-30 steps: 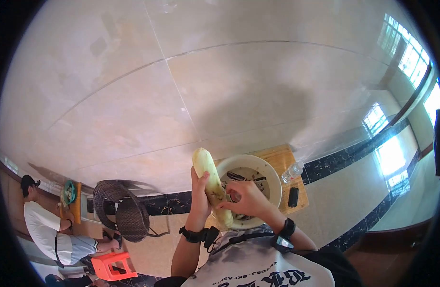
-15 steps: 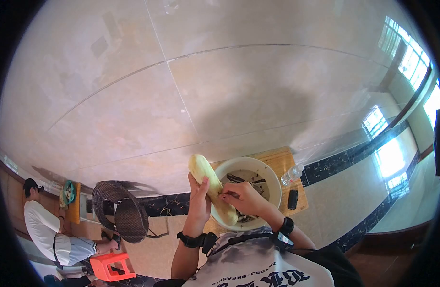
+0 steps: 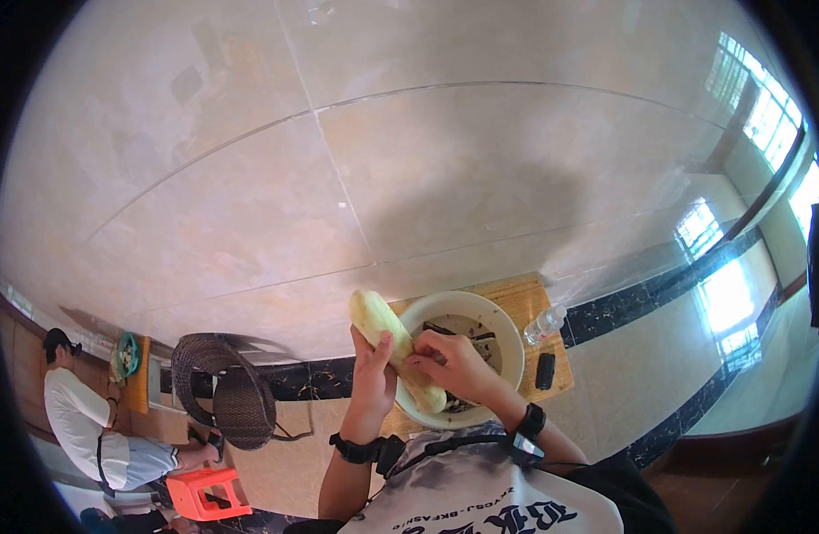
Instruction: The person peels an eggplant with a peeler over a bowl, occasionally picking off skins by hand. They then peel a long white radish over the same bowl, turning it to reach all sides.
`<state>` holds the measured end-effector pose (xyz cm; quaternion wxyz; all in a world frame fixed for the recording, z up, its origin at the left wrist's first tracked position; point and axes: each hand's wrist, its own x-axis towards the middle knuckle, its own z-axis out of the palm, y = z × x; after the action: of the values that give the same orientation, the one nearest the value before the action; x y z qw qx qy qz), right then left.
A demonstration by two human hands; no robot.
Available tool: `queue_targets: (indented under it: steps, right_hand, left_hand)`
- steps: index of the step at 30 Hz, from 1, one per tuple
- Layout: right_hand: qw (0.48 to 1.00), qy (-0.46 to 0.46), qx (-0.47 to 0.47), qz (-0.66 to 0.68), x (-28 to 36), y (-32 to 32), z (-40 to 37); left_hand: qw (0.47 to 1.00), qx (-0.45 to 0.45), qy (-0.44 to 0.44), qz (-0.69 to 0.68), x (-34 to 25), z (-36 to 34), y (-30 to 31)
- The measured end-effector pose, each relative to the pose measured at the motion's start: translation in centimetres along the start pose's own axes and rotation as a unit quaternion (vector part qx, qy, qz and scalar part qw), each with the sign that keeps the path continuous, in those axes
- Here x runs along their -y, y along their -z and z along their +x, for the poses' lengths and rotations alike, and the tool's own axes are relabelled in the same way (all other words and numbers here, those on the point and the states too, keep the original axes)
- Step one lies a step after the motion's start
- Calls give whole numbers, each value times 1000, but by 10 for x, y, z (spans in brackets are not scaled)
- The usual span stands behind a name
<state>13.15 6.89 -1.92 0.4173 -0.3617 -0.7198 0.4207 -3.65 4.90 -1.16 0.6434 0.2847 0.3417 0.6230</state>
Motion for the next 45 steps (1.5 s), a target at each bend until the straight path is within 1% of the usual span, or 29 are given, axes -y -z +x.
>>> queue_targets:
  steps: [1,4,7,10,13,16,19,22,25,28,31,34,37,38,40,43,45]
  right_hand:
    - [1000,1,4,16,-2,2,-1]
    - [989,-94,40,108,2,14,-3]
    - [980,-152,24,124,1,27,-6]
    - [985,-167,-13,32,-9,36,-7]
    - [991,-112,-19,-69,-54,40,-15]
    - [986,-121,-20,-117,-73,44,-20]
    - [968,-214,9,-131,-74,47,-20]
    - [972,-184,-35,-142,-82,43,-23]
    - [975,-186,-24,-116,-85,44,-21]
    - [965,-241,-22,-101,-76,45,-18]
    - [979,-174,-57,-86,-96,41,-22]
    - [972,-168,-51,-158,-106,39,-23]
    - [977,-159,-72,-123,-99,37,-20]
    - [972,-213,-34,-96,-95,38,-19]
    - [947,-317,44,-42,-53,45,-11]
    - [935,-286,171,125,-32,41,-13]
    - [966,-154,191,85,-34,28,-18]
  left_hand:
    - [1000,1,3,-7,-2,-1,0]
    - [1000,1,4,-20,-6,-3,1]
    - [1000,-2,-10,-21,-6,-3,5]
    - [999,-7,-12,-39,-11,-6,11]
    - [998,-16,-12,-66,-11,-5,20]
    - [997,-18,1,-79,-12,-7,29]
    - [997,-25,-13,-70,-13,-9,29]
    - [998,-22,-14,-62,-13,-13,31]
    - [998,-20,-14,-54,-13,-14,34]
    - [998,-21,-5,-52,-13,-15,35]
    - [999,-9,3,-50,-10,-14,40]
    - [999,1,7,-54,-11,-14,37]
    - [997,10,4,-83,-9,-13,37]
    - [995,1,4,-95,-7,-13,36]
    - [993,-18,4,-118,-4,-12,36]
    - [989,29,0,-145,-2,-8,38]
    - [985,20,-17,-172,4,-5,41]
